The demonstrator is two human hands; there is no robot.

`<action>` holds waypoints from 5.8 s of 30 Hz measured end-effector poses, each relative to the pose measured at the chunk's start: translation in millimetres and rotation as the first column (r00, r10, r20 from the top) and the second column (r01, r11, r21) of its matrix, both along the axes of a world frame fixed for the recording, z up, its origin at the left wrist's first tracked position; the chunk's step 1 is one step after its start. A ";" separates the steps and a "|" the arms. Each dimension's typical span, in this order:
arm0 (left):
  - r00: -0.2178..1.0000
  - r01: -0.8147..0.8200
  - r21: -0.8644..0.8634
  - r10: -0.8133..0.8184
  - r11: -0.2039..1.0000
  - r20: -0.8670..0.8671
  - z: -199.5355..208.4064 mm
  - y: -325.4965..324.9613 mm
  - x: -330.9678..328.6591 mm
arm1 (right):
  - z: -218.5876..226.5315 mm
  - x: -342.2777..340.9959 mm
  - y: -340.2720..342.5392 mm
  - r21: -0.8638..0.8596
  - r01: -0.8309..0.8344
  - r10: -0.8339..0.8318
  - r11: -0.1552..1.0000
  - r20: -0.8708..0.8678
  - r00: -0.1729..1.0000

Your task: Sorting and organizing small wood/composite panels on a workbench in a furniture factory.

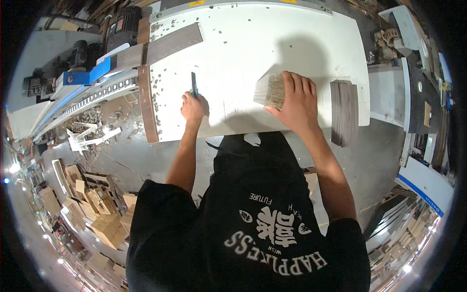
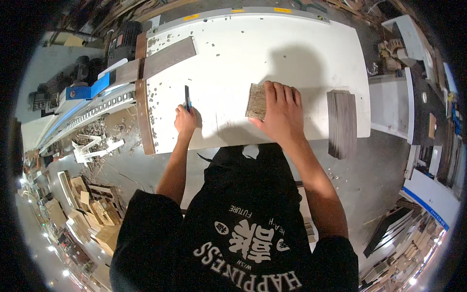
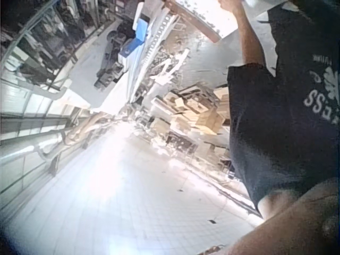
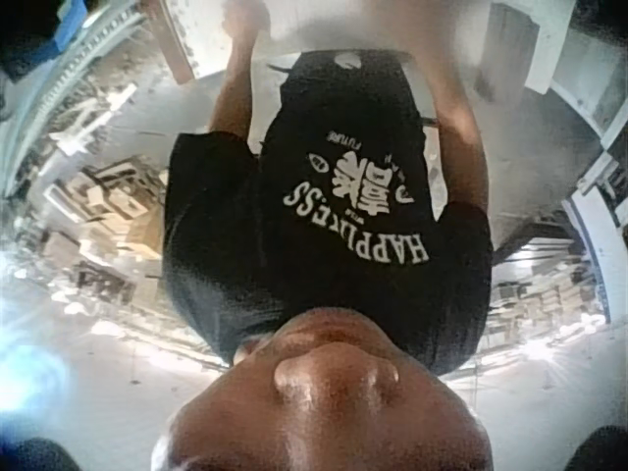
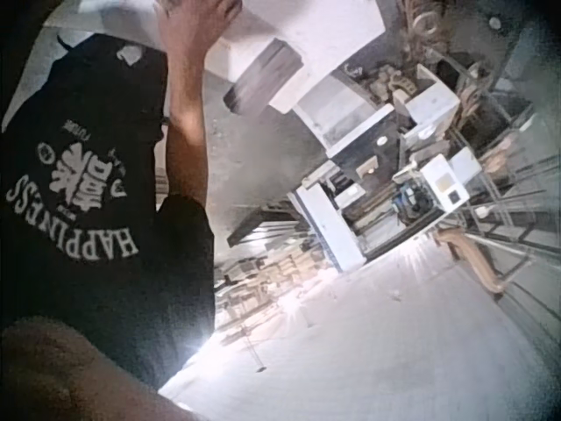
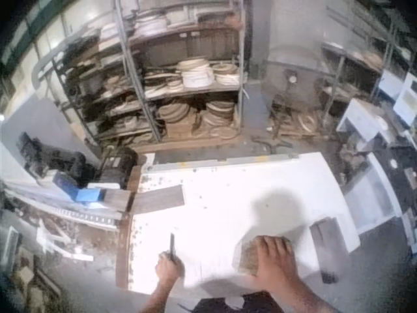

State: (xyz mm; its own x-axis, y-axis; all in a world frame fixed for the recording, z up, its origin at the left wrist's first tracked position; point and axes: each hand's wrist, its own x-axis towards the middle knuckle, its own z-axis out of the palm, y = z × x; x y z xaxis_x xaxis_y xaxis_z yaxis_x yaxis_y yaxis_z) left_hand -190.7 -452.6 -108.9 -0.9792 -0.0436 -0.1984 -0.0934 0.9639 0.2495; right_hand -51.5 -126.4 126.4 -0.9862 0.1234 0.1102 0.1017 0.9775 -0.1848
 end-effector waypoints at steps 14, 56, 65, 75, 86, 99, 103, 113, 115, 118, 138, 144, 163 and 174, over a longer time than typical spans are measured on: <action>0.932 0.116 0.902 -0.359 0.416 0.046 214.9 169.8 40.0 | 7.6 0.4 1.8 -0.156 -0.034 0.027 0.987 -0.051 0.998; 0.852 -0.362 0.906 -0.316 0.221 0.417 249.1 143.2 46.6 | 9.0 -2.4 8.6 -0.152 -0.059 0.054 0.987 -0.036 0.998; 0.917 0.351 0.496 -0.398 0.794 -0.012 273.2 117.2 112.8 | 9.8 -5.4 9.0 -0.132 -0.058 0.053 0.990 -0.038 0.998; 0.929 0.324 0.662 -0.358 0.675 -0.089 245.0 101.6 115.8 | 5.8 -4.2 7.6 -0.174 -0.038 0.037 0.984 -0.010 0.999; 0.876 0.474 0.507 -0.444 0.720 -0.189 257.9 165.0 101.7 | 3.0 -6.4 6.7 -0.110 -0.041 0.027 0.993 -0.127 0.992; 0.925 0.275 0.463 -0.363 0.843 0.110 267.3 126.5 113.4 | 2.6 -2.3 6.2 -0.169 -0.048 0.041 0.984 -0.043 0.998; 0.848 0.520 0.310 -0.523 0.796 -0.082 272.2 116.4 133.7 | 3.8 -3.6 8.5 -0.121 -0.047 0.040 0.992 -0.060 0.997; 0.853 0.514 0.127 -0.521 0.849 0.029 273.7 112.8 135.5 | 4.6 -4.8 6.9 -0.129 -0.039 0.036 0.991 -0.023 0.999; 0.846 0.527 0.109 -0.532 0.843 0.031 273.5 111.2 131.1 | 4.8 -4.1 6.9 -0.118 -0.038 0.036 0.992 -0.019 0.999; 0.826 0.561 0.066 -0.563 0.825 0.022 270.1 108.2 125.8 | 4.5 -3.5 7.8 -0.090 -0.042 0.040 0.995 -0.028 0.999; 0.778 0.625 0.049 -0.618 0.779 -0.114 266.3 131.3 72.4 | 5.6 -6.7 8.9 -0.086 -0.049 0.046 0.995 -0.036 0.998; 0.773 0.627 0.022 -0.618 0.778 -0.143 259.3 127.2 74.7 | 4.9 -5.6 8.4 -0.110 -0.035 0.034 0.993 -0.012 0.999; 0.744 0.654 0.021 -0.637 0.756 -0.201 256.9 132.2 52.2 | 0.4 -12.0 14.5 -0.061 -0.057 0.054 0.996 -0.053 0.997; 0.821 0.521 0.124 -0.535 0.845 0.199 127.1 155.3 -51.9 | 4.3 -10.7 5.0 -0.075 -0.042 0.038 0.996 -0.051 0.998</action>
